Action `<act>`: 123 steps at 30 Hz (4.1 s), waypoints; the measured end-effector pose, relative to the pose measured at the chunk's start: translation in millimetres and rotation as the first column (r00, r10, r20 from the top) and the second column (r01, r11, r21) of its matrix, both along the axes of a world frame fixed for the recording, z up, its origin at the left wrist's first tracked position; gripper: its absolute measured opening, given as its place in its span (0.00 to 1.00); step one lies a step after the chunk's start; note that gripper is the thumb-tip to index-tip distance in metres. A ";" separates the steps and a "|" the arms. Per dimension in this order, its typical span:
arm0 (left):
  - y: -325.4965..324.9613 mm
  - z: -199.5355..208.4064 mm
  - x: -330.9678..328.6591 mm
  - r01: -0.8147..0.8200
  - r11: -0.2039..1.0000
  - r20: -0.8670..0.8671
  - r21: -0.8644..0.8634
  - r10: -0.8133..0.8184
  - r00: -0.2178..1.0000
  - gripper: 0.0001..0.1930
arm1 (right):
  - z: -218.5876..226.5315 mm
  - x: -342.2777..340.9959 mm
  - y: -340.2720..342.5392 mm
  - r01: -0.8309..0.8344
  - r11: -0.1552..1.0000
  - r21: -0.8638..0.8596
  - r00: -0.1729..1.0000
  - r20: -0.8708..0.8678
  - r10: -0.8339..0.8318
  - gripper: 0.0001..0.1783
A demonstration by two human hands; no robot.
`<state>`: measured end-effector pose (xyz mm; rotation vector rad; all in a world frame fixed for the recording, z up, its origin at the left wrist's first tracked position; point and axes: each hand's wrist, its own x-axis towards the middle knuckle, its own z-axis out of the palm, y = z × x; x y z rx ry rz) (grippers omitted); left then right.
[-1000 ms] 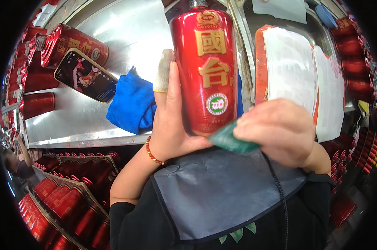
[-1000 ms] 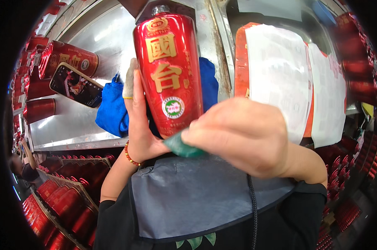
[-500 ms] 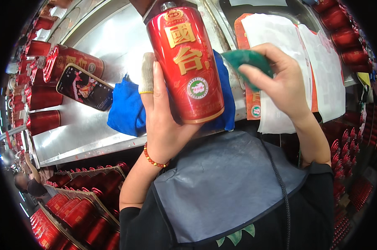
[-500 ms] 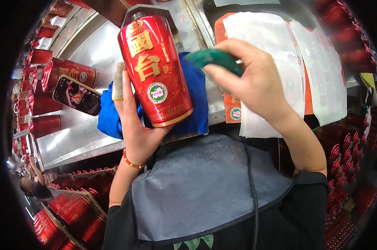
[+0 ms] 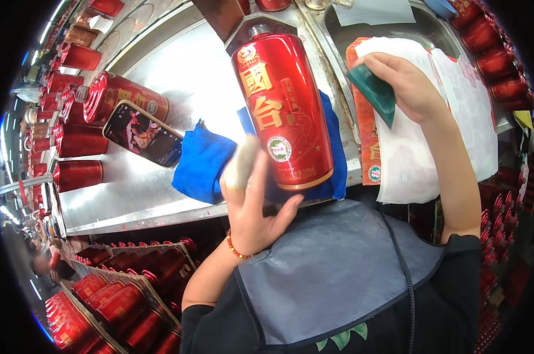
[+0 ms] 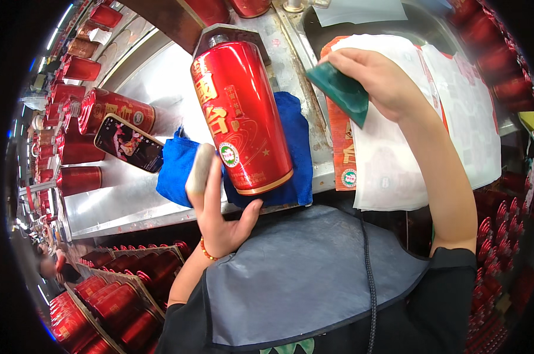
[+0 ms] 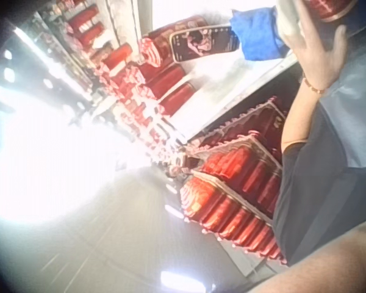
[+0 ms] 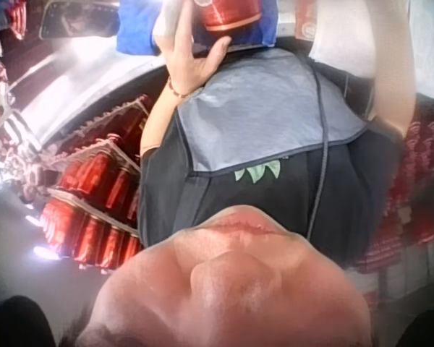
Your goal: The person applies a gold band and a red label to a red cylindrical container. They smooth the label with a green plastic squeegee and rotate the container to align the graphics. The person repeats the process on a second container.
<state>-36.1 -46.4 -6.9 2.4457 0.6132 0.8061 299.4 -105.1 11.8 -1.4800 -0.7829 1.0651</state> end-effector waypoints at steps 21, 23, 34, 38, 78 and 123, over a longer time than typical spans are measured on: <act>-4.8 7.8 3.3 0.114 0.924 0.164 0.366 -0.185 0.969 0.17 | 30.1 -61.4 55.8 -0.299 0.953 -0.056 0.783 0.556 0.279 0.54; -6.0 5.5 2.3 0.102 0.933 0.175 0.345 -0.171 0.970 0.18 | 32.5 -32.2 73.0 -0.592 0.800 -0.102 0.805 -0.020 0.593 0.46; -8.2 17.1 0.2 0.158 0.941 0.056 0.300 -0.183 0.981 0.20 | 104.4 -89.9 52.8 -0.312 0.922 -0.230 0.845 0.376 0.380 0.51; -8.1 22.7 2.9 0.165 0.938 0.053 0.305 -0.189 0.980 0.19 | 37.8 -46.7 68.1 -0.507 0.859 -0.062 0.861 -0.070 0.503 0.43; -9.4 30.3 12.0 0.005 0.940 0.113 0.341 -0.047 0.993 0.14 | 56.4 -50.3 69.0 -0.438 0.899 -0.017 0.898 0.034 0.438 0.46; -2.3 -0.8 15.2 0.180 0.818 0.436 -0.546 0.094 0.895 0.37 | 61.0 -54.3 59.6 -0.477 0.876 0.074 0.878 -0.014 0.479 0.50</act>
